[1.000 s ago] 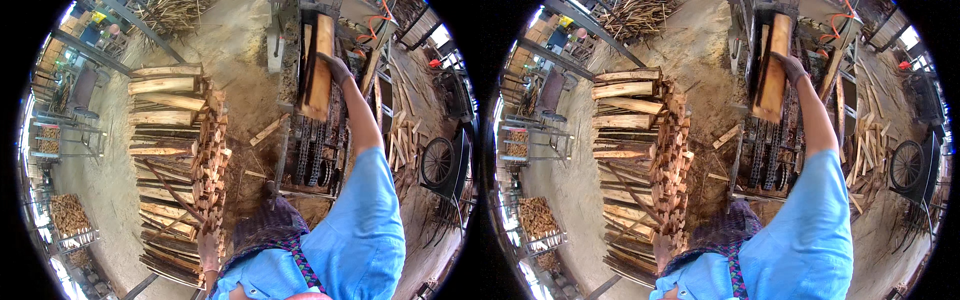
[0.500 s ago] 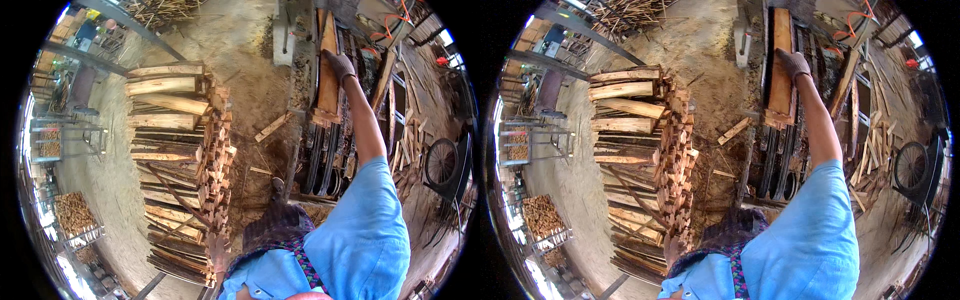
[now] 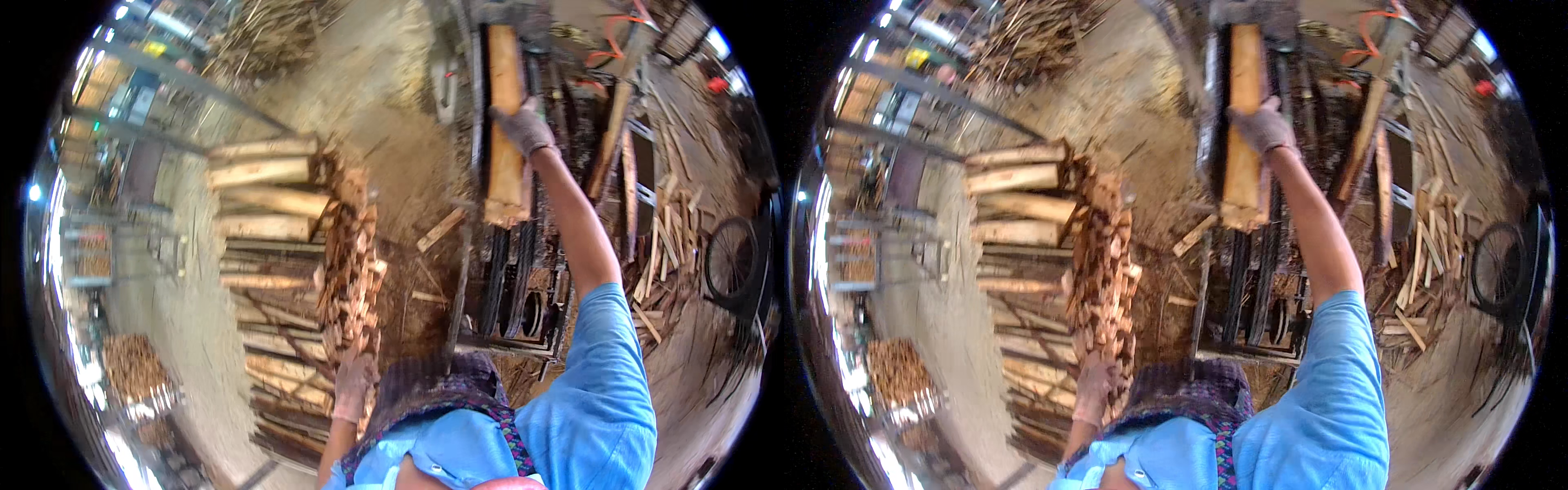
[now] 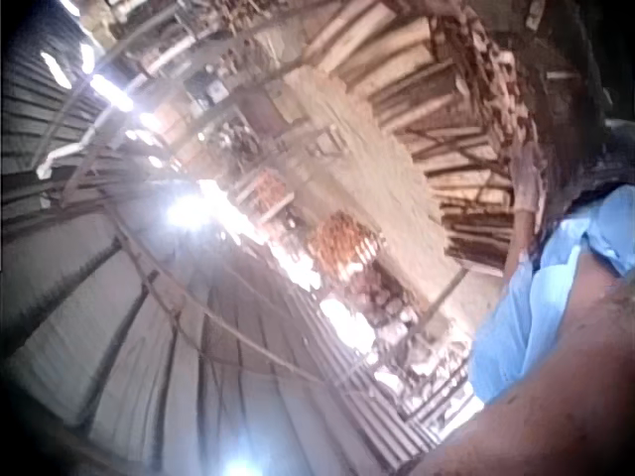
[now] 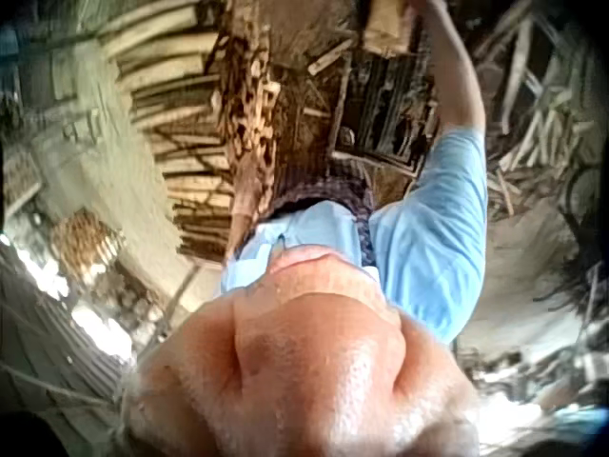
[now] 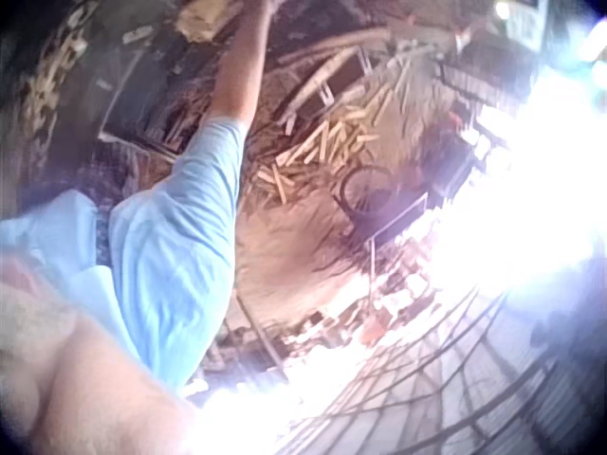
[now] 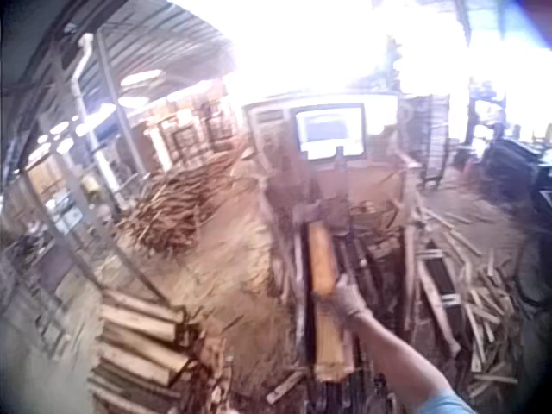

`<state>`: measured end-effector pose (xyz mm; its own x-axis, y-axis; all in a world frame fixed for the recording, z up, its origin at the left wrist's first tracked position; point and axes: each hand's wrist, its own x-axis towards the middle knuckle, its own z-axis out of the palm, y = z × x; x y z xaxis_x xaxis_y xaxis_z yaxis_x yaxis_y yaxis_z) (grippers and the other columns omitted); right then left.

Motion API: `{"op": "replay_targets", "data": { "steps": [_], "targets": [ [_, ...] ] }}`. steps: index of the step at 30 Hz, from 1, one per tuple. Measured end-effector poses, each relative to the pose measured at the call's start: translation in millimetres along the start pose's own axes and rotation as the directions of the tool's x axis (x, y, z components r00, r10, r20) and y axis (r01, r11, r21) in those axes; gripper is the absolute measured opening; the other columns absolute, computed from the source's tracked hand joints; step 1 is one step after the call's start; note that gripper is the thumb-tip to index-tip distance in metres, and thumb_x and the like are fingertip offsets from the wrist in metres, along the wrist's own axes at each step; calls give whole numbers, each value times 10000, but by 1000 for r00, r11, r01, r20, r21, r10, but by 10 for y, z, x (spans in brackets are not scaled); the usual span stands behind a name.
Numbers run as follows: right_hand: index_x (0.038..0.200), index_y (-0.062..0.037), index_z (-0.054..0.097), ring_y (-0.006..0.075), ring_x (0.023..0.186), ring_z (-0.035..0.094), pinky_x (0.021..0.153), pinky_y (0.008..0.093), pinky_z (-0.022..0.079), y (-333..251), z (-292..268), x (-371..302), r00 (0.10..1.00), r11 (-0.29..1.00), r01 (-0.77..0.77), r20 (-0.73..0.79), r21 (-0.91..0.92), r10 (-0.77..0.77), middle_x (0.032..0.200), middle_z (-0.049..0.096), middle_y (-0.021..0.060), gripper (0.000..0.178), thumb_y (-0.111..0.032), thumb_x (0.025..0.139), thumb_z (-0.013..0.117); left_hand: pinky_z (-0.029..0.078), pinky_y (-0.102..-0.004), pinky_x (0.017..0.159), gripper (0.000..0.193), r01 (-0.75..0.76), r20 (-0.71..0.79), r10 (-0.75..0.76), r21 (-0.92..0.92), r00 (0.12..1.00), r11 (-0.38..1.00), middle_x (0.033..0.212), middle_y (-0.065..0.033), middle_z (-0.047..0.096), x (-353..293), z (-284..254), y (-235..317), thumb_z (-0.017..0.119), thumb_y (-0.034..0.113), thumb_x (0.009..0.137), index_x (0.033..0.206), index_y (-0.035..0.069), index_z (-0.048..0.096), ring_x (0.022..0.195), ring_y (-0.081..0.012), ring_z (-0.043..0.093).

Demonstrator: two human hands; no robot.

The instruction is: The person picks up wooden planks from a pile and stacks them onto a metal rack. The person handles the planks one by one, placing them vertically on the rack.

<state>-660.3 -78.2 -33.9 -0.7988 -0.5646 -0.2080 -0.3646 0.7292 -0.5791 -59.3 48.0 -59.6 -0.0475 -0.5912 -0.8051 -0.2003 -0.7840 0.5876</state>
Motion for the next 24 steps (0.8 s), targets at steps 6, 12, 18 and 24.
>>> {"op": "replay_targets", "data": {
  "steps": [6, 12, 18, 24],
  "targets": [
    [1227, 65, 564, 307, 931, 683, 803, 426, 546, 574, 250, 689, 981, 981, 178, 63, 81, -183, 1064, 705, 216, 622, -466, 935, 701, 543, -296, 772, 656, -52, 123, 56, -37, 991, 998, 1112, -51, 611, -222, 107, 105, 657, 290, 1005, 1538, 13, 392, 918, -125, 611],
    [1309, 1, 619, 328, 1103, 646, 895, 432, 503, 1365, -2, 1948, 929, 901, 370, 96, -226, -358, 1235, 677, 247, 497, -410, 1056, 501, 528, -302, 785, 795, -181, 86, 203, -212, 975, 960, 1113, -104, 627, 4, -358, -451, 698, 299, 970, 1571, -50, 313, 887, -155, 616],
    [1367, 1, 564, 333, 1130, 648, 899, 437, 541, 1087, 277, 1329, 941, 873, 337, 103, -353, -321, 1292, 646, 235, 605, -492, 1018, 546, 514, -293, 747, 718, -223, -339, 151, -186, 929, 957, 1007, -70, 646, -644, -998, -1215, 646, 331, 970, 1529, -53, 409, 866, -144, 606],
    [1426, 2, 510, 339, 1156, 651, 902, 441, 578, 852, 220, -24, 921, 909, 303, -158, -288, -357, 1349, 615, 224, 733, -574, 980, 591, 492, -301, 1010, 614, -278, -711, -23, -304, 703, 911, 1169, -118, 676, -724, -1919, -2438, 649, 284, 992, 1493, -28, 479, 1036, -198, 621]
  ]
}}
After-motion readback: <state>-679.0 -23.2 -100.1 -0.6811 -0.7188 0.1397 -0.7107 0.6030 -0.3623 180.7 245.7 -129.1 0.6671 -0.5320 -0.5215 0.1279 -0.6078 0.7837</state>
